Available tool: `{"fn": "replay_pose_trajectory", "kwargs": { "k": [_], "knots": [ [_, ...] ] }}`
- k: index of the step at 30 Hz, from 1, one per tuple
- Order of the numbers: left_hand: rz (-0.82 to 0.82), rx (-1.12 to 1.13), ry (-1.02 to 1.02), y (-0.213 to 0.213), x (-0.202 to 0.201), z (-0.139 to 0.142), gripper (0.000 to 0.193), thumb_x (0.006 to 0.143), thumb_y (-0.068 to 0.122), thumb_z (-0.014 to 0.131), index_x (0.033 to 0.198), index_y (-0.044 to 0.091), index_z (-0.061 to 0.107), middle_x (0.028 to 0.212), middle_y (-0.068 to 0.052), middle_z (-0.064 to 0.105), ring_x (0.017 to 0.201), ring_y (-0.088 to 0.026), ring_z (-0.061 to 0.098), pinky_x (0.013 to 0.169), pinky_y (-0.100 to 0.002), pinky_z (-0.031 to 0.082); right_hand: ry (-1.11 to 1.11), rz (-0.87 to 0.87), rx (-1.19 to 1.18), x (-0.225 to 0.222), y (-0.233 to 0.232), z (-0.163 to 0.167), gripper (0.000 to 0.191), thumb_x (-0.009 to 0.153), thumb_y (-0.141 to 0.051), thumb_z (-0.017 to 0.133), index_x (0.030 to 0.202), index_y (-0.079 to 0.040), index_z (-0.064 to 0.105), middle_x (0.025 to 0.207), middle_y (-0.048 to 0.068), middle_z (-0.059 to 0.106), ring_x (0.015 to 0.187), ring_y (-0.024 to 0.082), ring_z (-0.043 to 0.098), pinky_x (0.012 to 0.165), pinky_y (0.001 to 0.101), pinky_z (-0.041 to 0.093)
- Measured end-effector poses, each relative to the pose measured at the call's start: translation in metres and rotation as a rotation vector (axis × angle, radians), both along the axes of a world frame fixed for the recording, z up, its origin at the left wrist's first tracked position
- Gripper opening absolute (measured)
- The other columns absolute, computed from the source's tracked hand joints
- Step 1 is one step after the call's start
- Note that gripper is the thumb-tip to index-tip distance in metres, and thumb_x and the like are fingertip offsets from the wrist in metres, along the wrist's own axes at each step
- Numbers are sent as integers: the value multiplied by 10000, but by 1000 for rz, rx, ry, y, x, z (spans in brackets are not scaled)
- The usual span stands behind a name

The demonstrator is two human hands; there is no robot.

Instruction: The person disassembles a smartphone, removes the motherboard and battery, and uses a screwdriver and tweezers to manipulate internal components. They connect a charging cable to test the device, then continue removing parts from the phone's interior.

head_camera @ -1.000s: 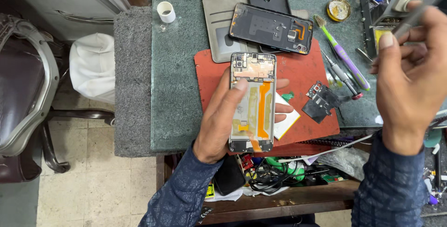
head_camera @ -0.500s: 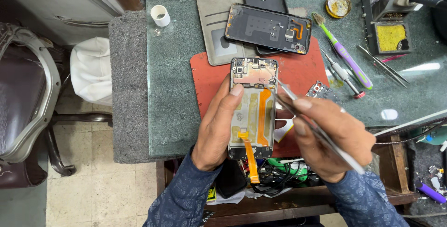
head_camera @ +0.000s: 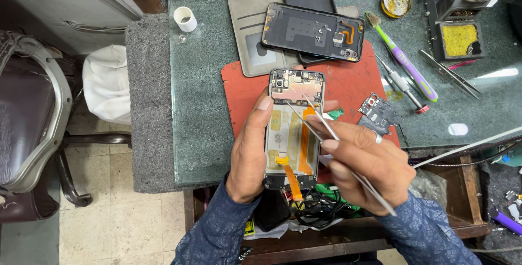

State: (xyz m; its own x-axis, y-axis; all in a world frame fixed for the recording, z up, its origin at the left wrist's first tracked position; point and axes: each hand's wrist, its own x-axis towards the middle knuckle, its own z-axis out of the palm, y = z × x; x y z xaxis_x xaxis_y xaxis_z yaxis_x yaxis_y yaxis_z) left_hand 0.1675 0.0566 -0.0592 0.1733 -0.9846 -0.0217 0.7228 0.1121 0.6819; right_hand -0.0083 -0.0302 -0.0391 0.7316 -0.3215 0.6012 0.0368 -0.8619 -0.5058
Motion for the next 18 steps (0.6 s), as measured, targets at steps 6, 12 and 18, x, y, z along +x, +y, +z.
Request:
{"fn": "replay_pose_trajectory", "kwargs": {
  "k": [6, 12, 18],
  "knots": [
    [37, -25, -61, 0, -1, -4, 651, 1093, 427, 211, 1556, -2, 370, 1415, -321, 598, 1297, -396, 627, 1118, -490, 529, 11, -91, -169, 9, 2, -5, 265, 875, 5, 798, 1107, -2, 670, 1185, 215, 717, 1046, 323, 758, 862, 372, 633],
    [57, 7, -70, -1, -2, -4, 610, 1100, 409, 192, 1493, -3, 413, 1374, -312, 622, 1248, -399, 653, 1087, -489, 548, 7, -81, -219, 13, 1, -2, 257, 885, -8, 767, 1131, -13, 690, 1138, 197, 718, 1038, 342, 749, 866, 400, 626],
    [75, 2, -70, 0, -3, -3, 601, 1098, 400, 194, 1504, 10, 406, 1360, -304, 630, 1223, -379, 661, 1063, -479, 558, 16, -57, -220, 14, 1, -1, 236, 893, -20, 748, 1121, -2, 689, 1134, 209, 712, 1040, 360, 745, 867, 410, 621]
  ]
}}
